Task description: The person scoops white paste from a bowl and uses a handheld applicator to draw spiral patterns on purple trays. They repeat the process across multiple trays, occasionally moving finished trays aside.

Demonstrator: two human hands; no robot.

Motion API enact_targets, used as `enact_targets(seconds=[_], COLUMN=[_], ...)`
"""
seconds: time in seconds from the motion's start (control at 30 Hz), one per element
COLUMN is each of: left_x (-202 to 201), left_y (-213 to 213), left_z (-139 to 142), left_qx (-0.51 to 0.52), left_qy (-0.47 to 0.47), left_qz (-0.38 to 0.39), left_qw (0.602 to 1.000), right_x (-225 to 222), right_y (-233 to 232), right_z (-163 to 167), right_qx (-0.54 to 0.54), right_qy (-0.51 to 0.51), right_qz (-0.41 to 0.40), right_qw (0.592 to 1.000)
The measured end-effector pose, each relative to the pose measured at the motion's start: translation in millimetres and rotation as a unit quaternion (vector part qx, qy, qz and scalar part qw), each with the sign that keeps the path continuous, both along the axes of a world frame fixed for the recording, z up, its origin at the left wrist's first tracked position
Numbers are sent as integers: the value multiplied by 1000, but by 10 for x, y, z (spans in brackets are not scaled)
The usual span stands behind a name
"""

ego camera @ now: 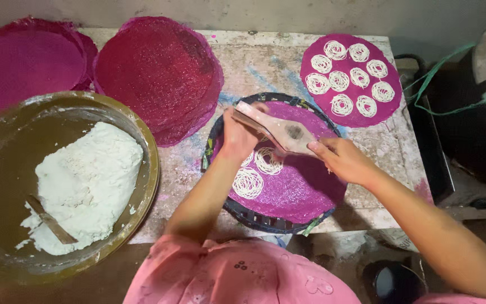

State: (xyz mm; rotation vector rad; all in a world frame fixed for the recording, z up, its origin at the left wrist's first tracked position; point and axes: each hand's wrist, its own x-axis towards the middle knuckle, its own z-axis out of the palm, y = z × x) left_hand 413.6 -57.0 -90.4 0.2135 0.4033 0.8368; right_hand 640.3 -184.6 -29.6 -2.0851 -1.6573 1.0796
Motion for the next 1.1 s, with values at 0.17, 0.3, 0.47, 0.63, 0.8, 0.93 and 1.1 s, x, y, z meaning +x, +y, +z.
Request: enact_targets(seconds=[0.17, 0.3, 0.47, 0.63, 0.8, 0.93, 1.1], left_x=[-11, 38, -51, -171, -515, -1035, -1655], left_y=[-323, -365, -444, -466, -380, -558, -999], left_z=[-268, -429, -374, -194, 400, 1128, 1803], left_qx=[140, 121, 445, 641, 673, 699, 679], left_qy=[301, 308, 531, 615, 625, 405, 277], left_qz=[-201, -216, -184, -133, -8, -185, -312], left_qw=[922, 919, 697, 440, 395, 559, 603], right_x=[78, 57, 95, 106, -249, -812, -1447], right_y=[-116, -97, -85, -153, -250, -313, 124], right_z=[-94, -264, -372, -331, 181, 821, 1500], right_qx=[23, 74, 134, 163, 224, 274, 462], right_qy=[-1, 13, 25, 91, 72, -79, -56], right_qz=[-19, -54, -85, -85, 50, 229, 531], right_qw=[1000, 996, 987, 979, 971, 931, 708])
